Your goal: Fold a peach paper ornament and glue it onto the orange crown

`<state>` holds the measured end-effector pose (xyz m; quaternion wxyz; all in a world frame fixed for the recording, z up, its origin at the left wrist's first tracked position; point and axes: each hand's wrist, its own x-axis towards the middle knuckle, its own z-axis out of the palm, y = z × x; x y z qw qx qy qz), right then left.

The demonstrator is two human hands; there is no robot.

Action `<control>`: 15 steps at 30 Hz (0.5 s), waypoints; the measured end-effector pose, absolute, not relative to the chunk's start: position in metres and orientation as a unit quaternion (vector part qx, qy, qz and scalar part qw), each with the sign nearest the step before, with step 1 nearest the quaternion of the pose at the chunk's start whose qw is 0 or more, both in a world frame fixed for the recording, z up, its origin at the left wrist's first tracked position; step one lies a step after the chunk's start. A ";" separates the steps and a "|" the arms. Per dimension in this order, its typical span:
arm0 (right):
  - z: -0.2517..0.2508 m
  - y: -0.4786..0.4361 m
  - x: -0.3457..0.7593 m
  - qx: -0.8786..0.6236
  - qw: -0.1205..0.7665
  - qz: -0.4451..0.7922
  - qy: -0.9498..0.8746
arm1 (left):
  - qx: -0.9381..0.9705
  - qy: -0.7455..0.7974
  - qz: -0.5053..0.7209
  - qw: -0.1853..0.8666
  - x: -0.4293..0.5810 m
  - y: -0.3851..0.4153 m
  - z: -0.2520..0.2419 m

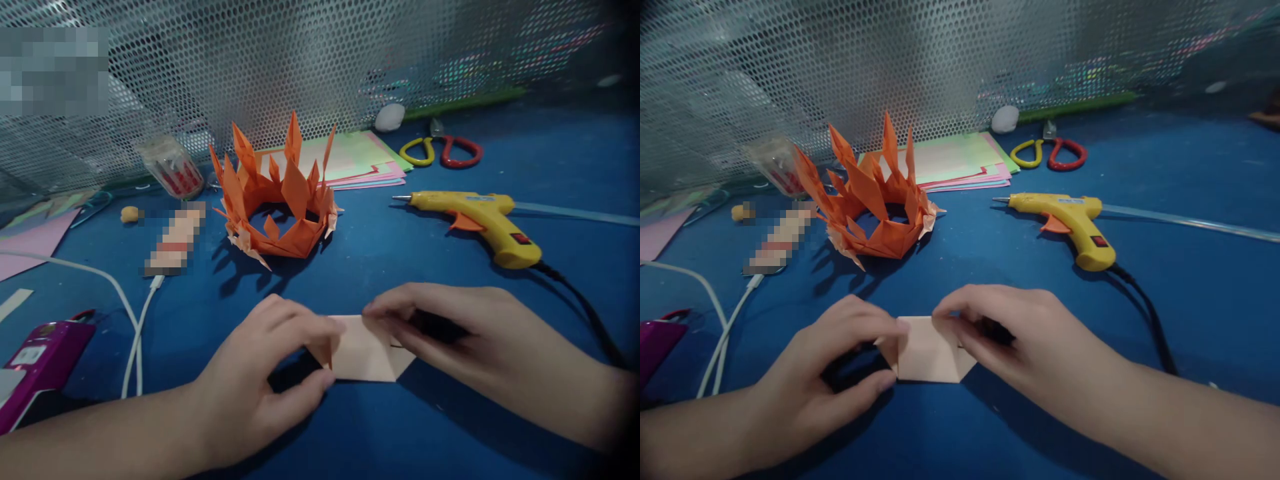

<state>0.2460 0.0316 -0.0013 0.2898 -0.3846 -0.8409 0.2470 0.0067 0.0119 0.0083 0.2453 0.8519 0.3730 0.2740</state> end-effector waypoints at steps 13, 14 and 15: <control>-0.008 0.020 0.250 -0.266 0.222 0.231 -0.909 | 0.951 0.249 0.174 -0.060 0.007 0.007 0.010; -0.008 0.020 0.249 -0.265 0.222 0.223 -0.911 | 0.952 0.238 0.179 -0.066 0.007 0.007 0.011; -0.008 0.020 0.248 -0.262 0.222 0.208 -0.916 | 0.954 0.226 0.187 -0.064 0.007 0.007 0.011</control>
